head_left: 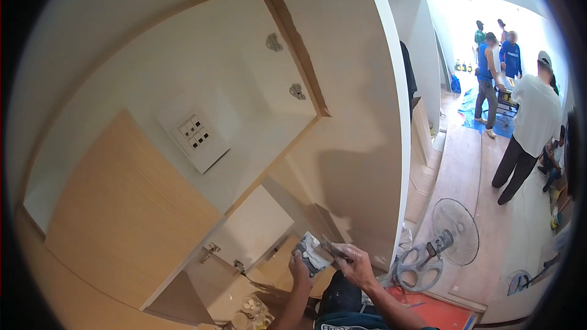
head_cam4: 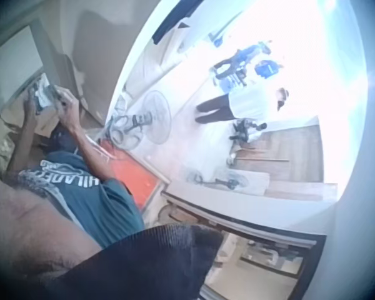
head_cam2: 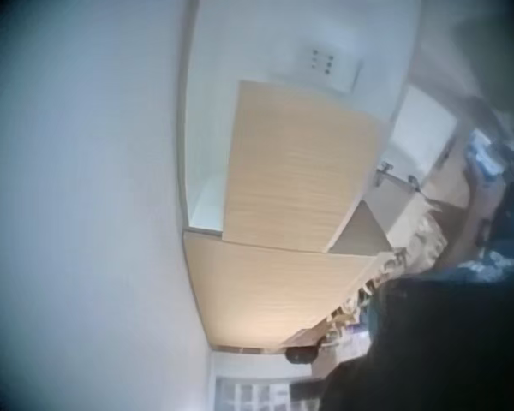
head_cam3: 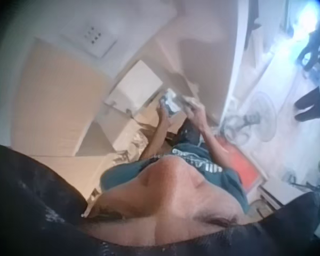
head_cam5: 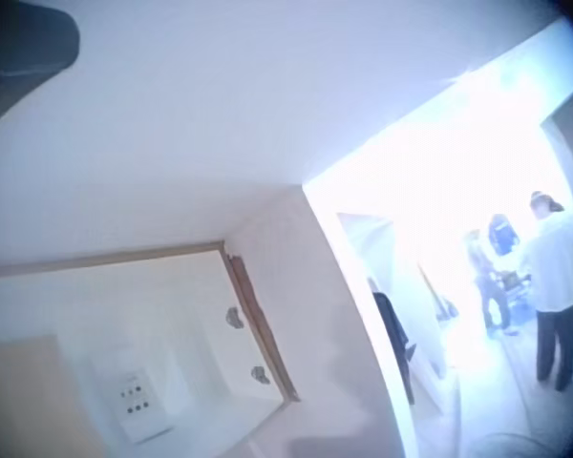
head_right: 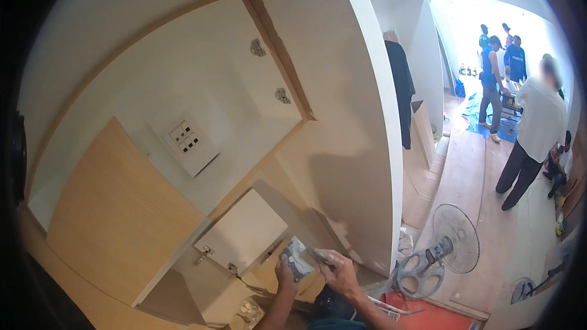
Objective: The person applies joint compound to wall seams and corners using a putty knife and hawk. They repeatedly scoop compound from the hawk and smooth it along the edges of a wooden cabinet and wall junctions. The person also cleans the putty knife at a sink before continuing to apply compound to lower wall areas.
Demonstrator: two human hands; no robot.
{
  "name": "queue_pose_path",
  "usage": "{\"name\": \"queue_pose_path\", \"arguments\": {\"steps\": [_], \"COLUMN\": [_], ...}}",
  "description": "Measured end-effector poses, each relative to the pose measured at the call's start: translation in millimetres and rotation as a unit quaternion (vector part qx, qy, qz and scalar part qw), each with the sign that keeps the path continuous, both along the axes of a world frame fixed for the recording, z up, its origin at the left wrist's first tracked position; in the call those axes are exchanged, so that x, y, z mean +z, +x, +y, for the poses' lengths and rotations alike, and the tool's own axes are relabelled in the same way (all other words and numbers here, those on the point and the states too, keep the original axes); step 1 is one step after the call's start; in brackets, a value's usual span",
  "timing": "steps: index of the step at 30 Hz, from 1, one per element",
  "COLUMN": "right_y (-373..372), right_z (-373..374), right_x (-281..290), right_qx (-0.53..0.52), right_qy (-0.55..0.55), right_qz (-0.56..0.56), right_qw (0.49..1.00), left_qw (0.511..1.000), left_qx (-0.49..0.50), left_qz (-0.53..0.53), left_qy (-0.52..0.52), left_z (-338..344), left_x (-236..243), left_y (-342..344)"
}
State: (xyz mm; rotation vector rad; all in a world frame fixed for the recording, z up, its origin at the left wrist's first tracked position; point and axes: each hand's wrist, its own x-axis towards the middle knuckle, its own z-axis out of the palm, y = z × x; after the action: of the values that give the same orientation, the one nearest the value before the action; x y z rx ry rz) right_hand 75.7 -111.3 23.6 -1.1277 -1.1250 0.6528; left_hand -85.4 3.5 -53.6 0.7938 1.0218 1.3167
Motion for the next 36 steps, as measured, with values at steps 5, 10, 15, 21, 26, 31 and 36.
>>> {"name": "queue_pose_path", "arguments": {"steps": [5, 10, 15, 21, 26, 31, 36], "right_y": [-4.2, 22.1, 52.4, 65.1, 59.9, 32.1, 12.1], "right_z": [-16.7, -10.1, -15.5, -45.3, -56.1, -54.8, -56.5], "right_x": [11.6, -22.5, -95.4, -105.1, -116.3, -62.4, -39.9], "right_qx": [-0.082, -0.148, -0.178, -0.231, -0.093, 0.072, 0.141], "right_qy": [0.058, -0.013, -0.061, -0.100, -0.089, -0.226, -0.156], "right_qz": [-0.130, -0.197, 0.177, 0.446, 0.407, 0.224, 0.161], "right_qw": [0.986, 0.969, 0.966, 0.859, 0.904, 0.945, 0.964], "left_qw": [0.975, 0.969, 0.928, 0.929, 0.925, 0.927, 0.933], "left_qx": [-0.142, -0.190, -0.255, -0.231, -0.206, -0.241, -0.286], "left_qz": [-0.120, -0.129, -0.244, -0.218, -0.242, -0.257, -0.206], "left_qy": [-0.122, -0.094, -0.123, -0.191, -0.209, -0.129, -0.071], "left_z": [-5.7, -45.8, -51.7, -46.5, -19.1, -22.2, -41.8], "left_x": [24.4, 86.8, 105.4, 96.5, 34.9, 38.7, 71.9], "left_y": [25.7, 50.7, 50.2, 22.0, 9.7, 28.8, 53.1]}}
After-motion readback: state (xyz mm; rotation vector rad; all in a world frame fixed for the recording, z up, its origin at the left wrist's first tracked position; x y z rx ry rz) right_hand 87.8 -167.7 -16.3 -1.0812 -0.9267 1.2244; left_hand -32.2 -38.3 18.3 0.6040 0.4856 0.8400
